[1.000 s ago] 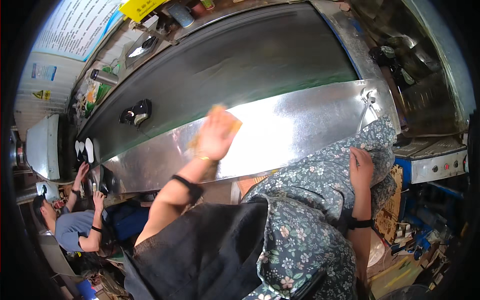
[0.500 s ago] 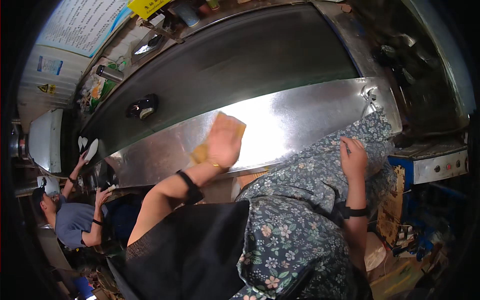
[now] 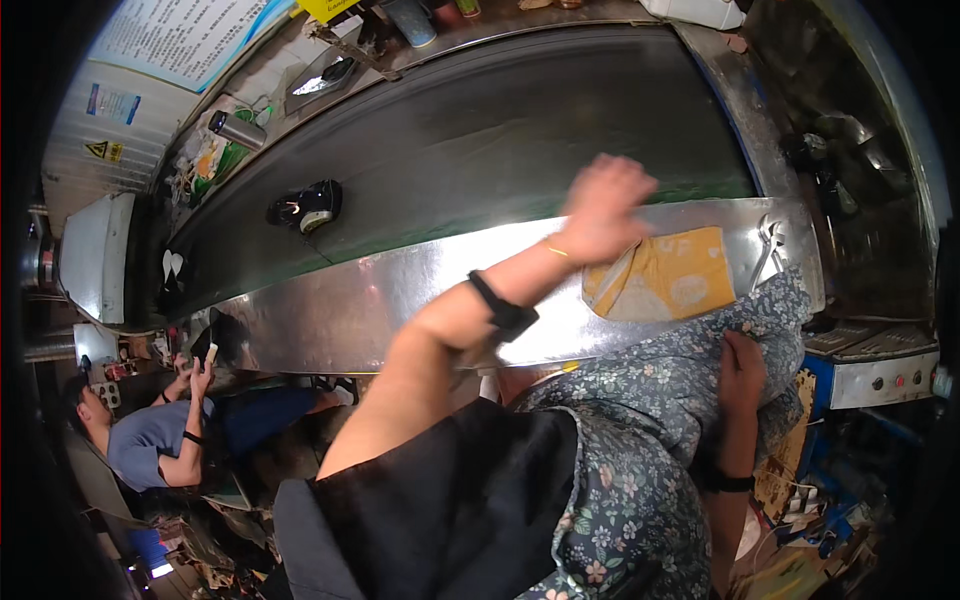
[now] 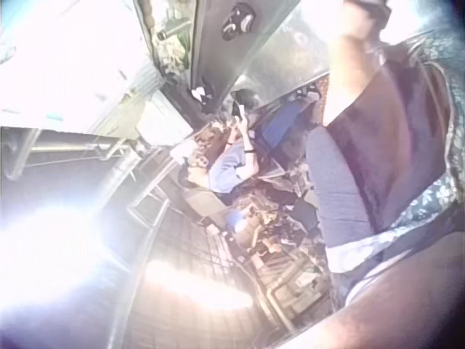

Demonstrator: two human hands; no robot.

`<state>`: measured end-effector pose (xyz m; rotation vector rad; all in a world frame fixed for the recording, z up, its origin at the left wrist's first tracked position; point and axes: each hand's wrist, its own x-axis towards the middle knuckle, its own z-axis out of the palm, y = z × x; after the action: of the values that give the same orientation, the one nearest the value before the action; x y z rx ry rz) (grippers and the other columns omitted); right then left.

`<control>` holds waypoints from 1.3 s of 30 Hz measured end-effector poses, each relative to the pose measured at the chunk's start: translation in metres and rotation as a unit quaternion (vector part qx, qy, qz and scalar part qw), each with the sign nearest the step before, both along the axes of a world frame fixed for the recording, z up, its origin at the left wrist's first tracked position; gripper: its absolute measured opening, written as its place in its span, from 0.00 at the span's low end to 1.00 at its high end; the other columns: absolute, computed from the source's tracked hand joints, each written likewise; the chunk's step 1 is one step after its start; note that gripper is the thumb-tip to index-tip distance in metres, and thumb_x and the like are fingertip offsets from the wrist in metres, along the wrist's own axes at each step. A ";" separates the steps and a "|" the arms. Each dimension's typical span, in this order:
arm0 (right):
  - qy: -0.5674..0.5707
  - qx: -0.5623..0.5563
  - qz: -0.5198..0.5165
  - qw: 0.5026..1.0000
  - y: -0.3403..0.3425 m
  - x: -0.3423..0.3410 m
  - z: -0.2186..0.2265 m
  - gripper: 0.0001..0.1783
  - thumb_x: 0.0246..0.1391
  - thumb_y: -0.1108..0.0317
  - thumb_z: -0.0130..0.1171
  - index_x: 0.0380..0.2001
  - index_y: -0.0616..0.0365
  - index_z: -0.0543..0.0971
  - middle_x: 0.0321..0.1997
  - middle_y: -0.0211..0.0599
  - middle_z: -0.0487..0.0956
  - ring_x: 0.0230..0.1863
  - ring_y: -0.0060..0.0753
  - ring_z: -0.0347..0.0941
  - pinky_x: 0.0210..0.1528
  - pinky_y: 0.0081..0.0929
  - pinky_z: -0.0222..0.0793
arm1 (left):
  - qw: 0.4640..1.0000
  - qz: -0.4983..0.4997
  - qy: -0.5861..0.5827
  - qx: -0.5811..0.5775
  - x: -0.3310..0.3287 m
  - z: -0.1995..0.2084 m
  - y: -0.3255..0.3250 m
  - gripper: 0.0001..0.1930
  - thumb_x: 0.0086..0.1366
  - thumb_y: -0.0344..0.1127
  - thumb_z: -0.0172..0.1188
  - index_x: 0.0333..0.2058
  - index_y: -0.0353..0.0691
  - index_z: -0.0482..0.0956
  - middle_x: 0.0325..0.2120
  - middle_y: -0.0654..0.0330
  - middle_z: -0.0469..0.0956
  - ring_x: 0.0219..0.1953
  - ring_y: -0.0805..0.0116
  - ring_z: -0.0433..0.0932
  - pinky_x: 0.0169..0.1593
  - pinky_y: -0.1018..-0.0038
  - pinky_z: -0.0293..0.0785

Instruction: Assembling and inspecting shoes at a manufacturing station using industrial machinery and conveyor belts.

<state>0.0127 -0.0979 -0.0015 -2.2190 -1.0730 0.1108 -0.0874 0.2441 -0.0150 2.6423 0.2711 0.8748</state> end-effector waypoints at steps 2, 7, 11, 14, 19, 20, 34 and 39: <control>0.007 -0.014 -0.006 1.000 -0.009 0.001 -0.001 0.09 0.54 0.78 0.57 0.39 0.63 0.79 0.42 0.50 0.79 0.46 0.52 0.76 0.51 0.40 0.70 | 0.983 0.178 0.032 -0.010 -0.073 -0.015 0.104 0.26 0.49 0.40 0.65 0.48 0.37 0.77 0.51 0.46 0.73 0.59 0.45 0.67 0.64 0.51 0.58; -0.056 -0.089 0.023 0.994 -0.035 0.002 0.004 0.11 0.54 0.79 0.56 0.41 0.62 0.78 0.49 0.48 0.79 0.53 0.54 0.73 0.59 0.45 0.66 | 0.760 0.578 0.296 0.023 -0.312 -0.020 0.289 0.33 0.58 0.50 0.60 0.61 0.43 0.68 0.66 0.51 0.59 0.66 0.39 0.57 0.67 0.52 0.53; -0.042 -0.131 0.032 0.990 -0.035 -0.001 0.012 0.12 0.53 0.79 0.55 0.43 0.61 0.78 0.51 0.49 0.78 0.54 0.55 0.72 0.61 0.45 0.64 | 0.761 0.461 0.454 0.055 -0.383 -0.001 0.338 0.43 0.58 0.53 0.60 0.69 0.55 0.52 0.70 0.53 0.50 0.67 0.35 0.53 0.67 0.52 0.57; -0.062 -0.155 0.048 0.985 -0.038 0.003 0.015 0.12 0.53 0.78 0.55 0.43 0.61 0.78 0.51 0.49 0.77 0.55 0.55 0.72 0.61 0.45 0.63 | 0.775 0.375 0.507 0.035 -0.333 0.007 0.346 0.38 0.57 0.52 0.62 0.64 0.47 0.63 0.65 0.50 0.60 0.66 0.43 0.59 0.65 0.58 0.61; -0.079 -0.144 0.030 0.986 -0.037 -0.002 -0.002 0.13 0.53 0.78 0.55 0.43 0.59 0.78 0.51 0.47 0.78 0.56 0.54 0.70 0.62 0.45 0.63 | 0.664 0.295 0.686 0.038 -0.272 0.020 0.326 0.15 0.54 0.39 0.59 0.37 0.36 0.83 0.43 0.45 0.80 0.48 0.48 0.79 0.52 0.61 0.76; -0.071 -0.138 0.018 0.988 -0.031 -0.007 0.000 0.13 0.52 0.78 0.55 0.42 0.59 0.79 0.50 0.46 0.78 0.56 0.54 0.70 0.61 0.45 0.64 | 0.692 0.275 0.665 0.056 -0.260 0.016 0.310 0.12 0.53 0.34 0.56 0.32 0.36 0.84 0.38 0.45 0.82 0.44 0.47 0.81 0.49 0.59 0.77; 0.001 -0.039 -0.002 0.999 -0.033 -0.015 0.013 0.14 0.51 0.78 0.53 0.42 0.64 0.80 0.53 0.46 0.78 0.54 0.53 0.69 0.56 0.42 0.67 | 0.858 -0.013 0.385 -0.339 0.005 0.025 0.177 0.46 0.51 0.60 0.71 0.57 0.25 0.69 0.52 0.45 0.75 0.57 0.57 0.73 0.61 0.66 0.66; 0.005 -0.010 -0.039 0.999 -0.032 -0.013 0.016 0.15 0.49 0.78 0.56 0.42 0.62 0.80 0.52 0.45 0.78 0.54 0.50 0.70 0.55 0.39 0.68 | 0.890 0.003 0.118 -0.441 0.033 -0.025 0.094 0.39 0.49 0.42 0.76 0.58 0.32 0.70 0.50 0.52 0.78 0.54 0.65 0.75 0.59 0.73 0.67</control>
<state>-0.0002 -0.1295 0.0146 -2.2714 -0.9832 0.0990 -0.0546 0.3380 -0.0398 1.8664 0.5772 0.2907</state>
